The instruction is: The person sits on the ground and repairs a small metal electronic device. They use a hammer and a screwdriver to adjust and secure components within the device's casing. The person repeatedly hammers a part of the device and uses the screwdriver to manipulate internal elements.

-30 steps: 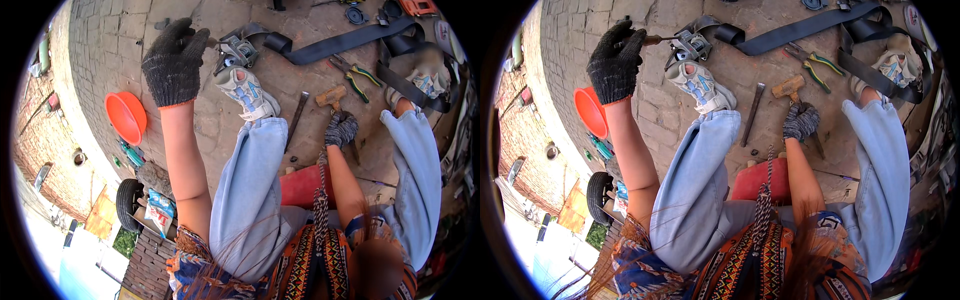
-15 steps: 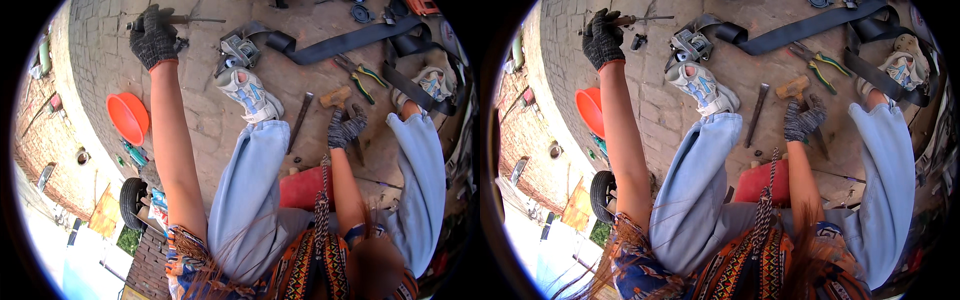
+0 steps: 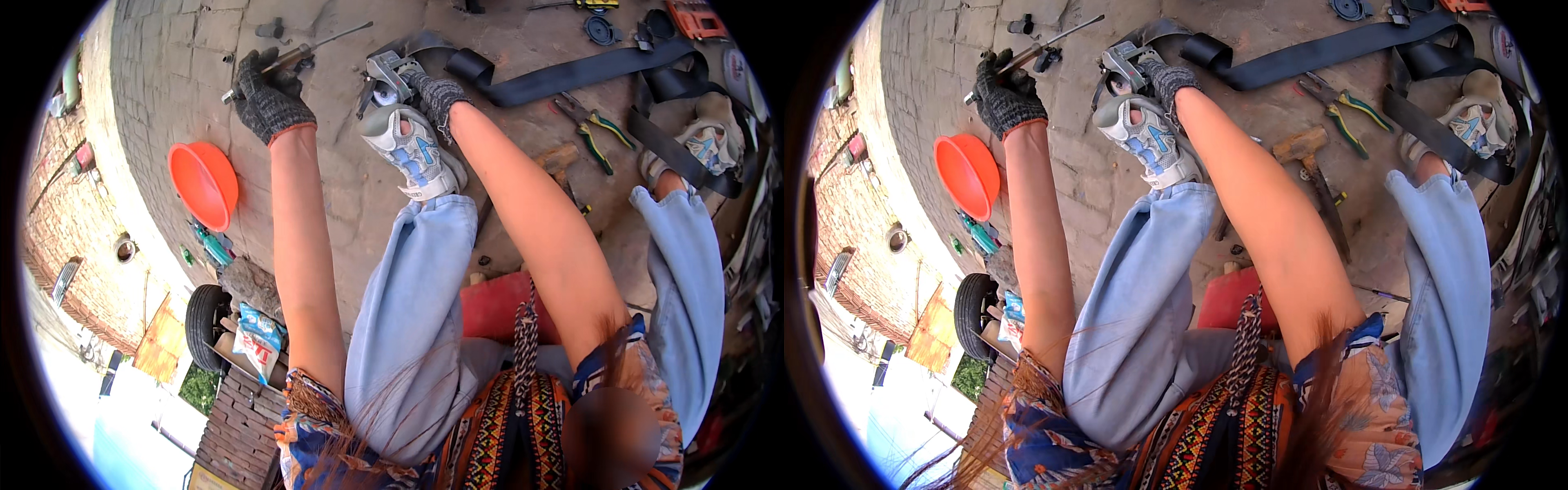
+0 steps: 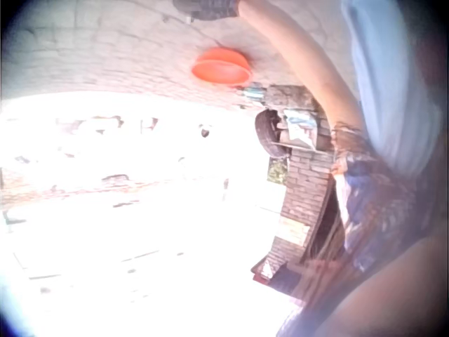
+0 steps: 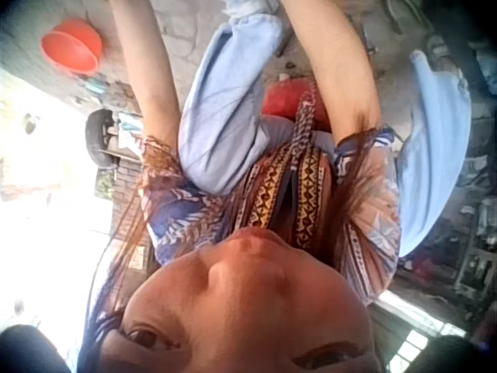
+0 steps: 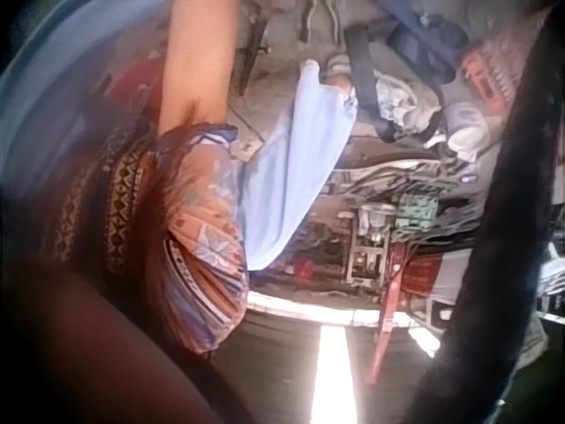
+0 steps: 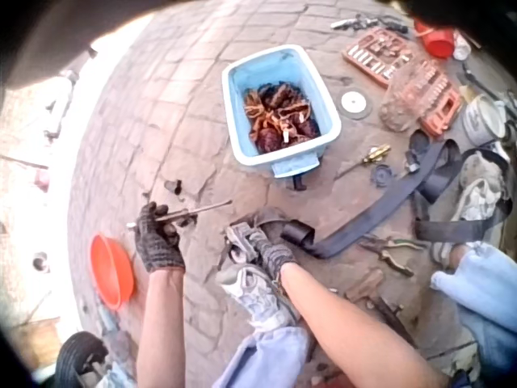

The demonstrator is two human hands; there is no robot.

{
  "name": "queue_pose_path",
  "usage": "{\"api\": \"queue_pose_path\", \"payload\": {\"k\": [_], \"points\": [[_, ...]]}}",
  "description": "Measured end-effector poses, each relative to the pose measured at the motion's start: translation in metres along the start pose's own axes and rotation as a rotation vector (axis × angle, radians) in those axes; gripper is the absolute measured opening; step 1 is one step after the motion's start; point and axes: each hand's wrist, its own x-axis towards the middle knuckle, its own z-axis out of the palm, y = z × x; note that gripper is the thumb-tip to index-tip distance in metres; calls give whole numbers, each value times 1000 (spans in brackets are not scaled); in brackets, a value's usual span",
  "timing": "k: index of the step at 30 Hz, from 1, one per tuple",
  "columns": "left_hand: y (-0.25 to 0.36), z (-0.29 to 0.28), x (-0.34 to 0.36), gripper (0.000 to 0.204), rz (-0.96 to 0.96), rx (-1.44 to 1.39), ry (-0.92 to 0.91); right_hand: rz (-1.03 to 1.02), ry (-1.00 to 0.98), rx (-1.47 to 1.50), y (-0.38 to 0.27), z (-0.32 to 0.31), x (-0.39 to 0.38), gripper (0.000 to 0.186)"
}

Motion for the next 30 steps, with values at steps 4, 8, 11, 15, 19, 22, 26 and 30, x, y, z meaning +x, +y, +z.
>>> {"api": "queue_pose_path", "payload": {"k": [4,8,11,15,19,22,26,30], "points": [[5,-12,1,17,-56,-72,72,-473,326,-470,11,2,40,54],[2,-38,-1,18,-51,-77,104,-937,662,-705,-11,4,15,38],[0,-42,-6,16,-28,-129,114,-1022,652,-853,-40,-24,22,40],[-12,-52,-16,17,-97,-86,125,-1016,602,-1250,-58,-57,31,46],[-30,-56,-27,18,-192,-61,112,-873,409,-1462,-82,-54,28,47],[-42,-58,-31,18,-218,-84,145,-813,426,-1377,-93,-38,9,38],[-41,-63,-31,18,-216,-102,197,-699,309,-1410,-85,-42,18,40],[-41,-72,-23,20,-179,-119,198,-919,217,-1444,-58,-61,40,45]]}}
